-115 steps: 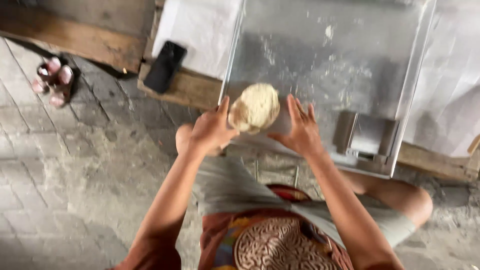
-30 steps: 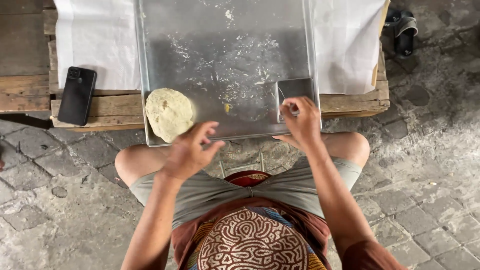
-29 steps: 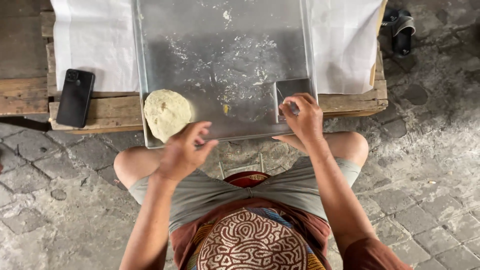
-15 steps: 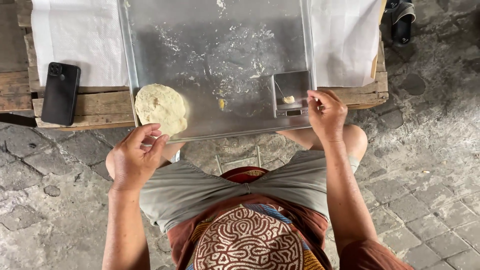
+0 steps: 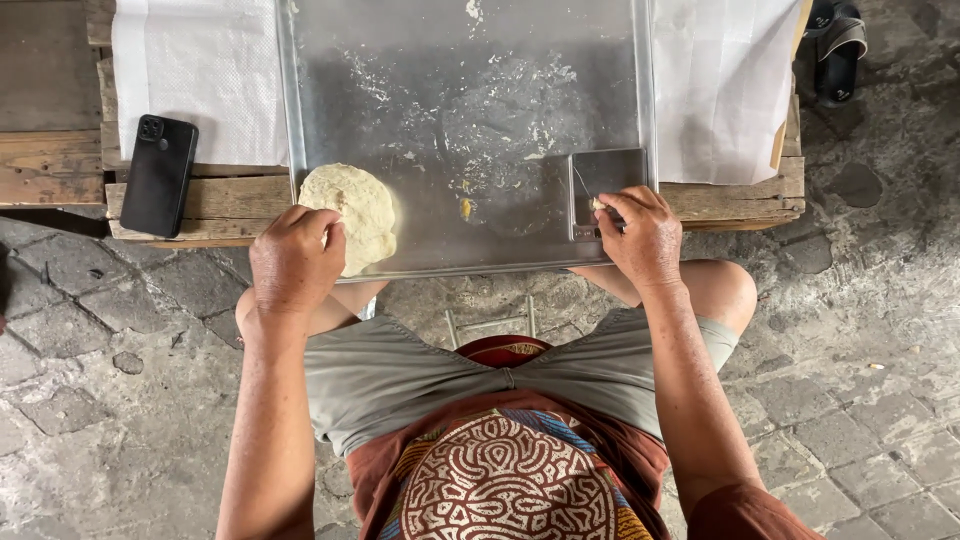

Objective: Kneading a piece of dough on a tray and then pinching off small portions to roll into balls.

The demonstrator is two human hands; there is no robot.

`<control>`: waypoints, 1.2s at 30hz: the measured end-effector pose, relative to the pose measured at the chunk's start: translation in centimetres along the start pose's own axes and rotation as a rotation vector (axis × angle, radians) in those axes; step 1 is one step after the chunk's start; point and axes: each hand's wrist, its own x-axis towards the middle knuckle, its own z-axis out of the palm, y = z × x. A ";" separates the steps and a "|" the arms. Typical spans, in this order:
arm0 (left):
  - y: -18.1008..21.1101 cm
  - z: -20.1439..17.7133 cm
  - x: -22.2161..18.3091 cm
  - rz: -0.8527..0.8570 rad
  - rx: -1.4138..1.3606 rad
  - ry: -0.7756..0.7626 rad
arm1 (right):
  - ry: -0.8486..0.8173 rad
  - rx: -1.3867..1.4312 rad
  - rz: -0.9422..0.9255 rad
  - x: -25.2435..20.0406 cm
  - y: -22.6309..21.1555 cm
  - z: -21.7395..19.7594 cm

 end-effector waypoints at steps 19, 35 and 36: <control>19.7 -1.6 3.8 0.173 -0.761 -0.082 | -0.128 1.651 0.909 -3.7 -11.4 -1.0; 15.3 -3.0 1.8 -0.011 -0.901 -0.156 | -0.041 -0.051 -0.074 0.9 -0.3 -1.2; 15.3 -3.2 1.7 -0.038 -0.915 -0.157 | -0.028 -0.118 -0.094 0.9 0.1 -0.6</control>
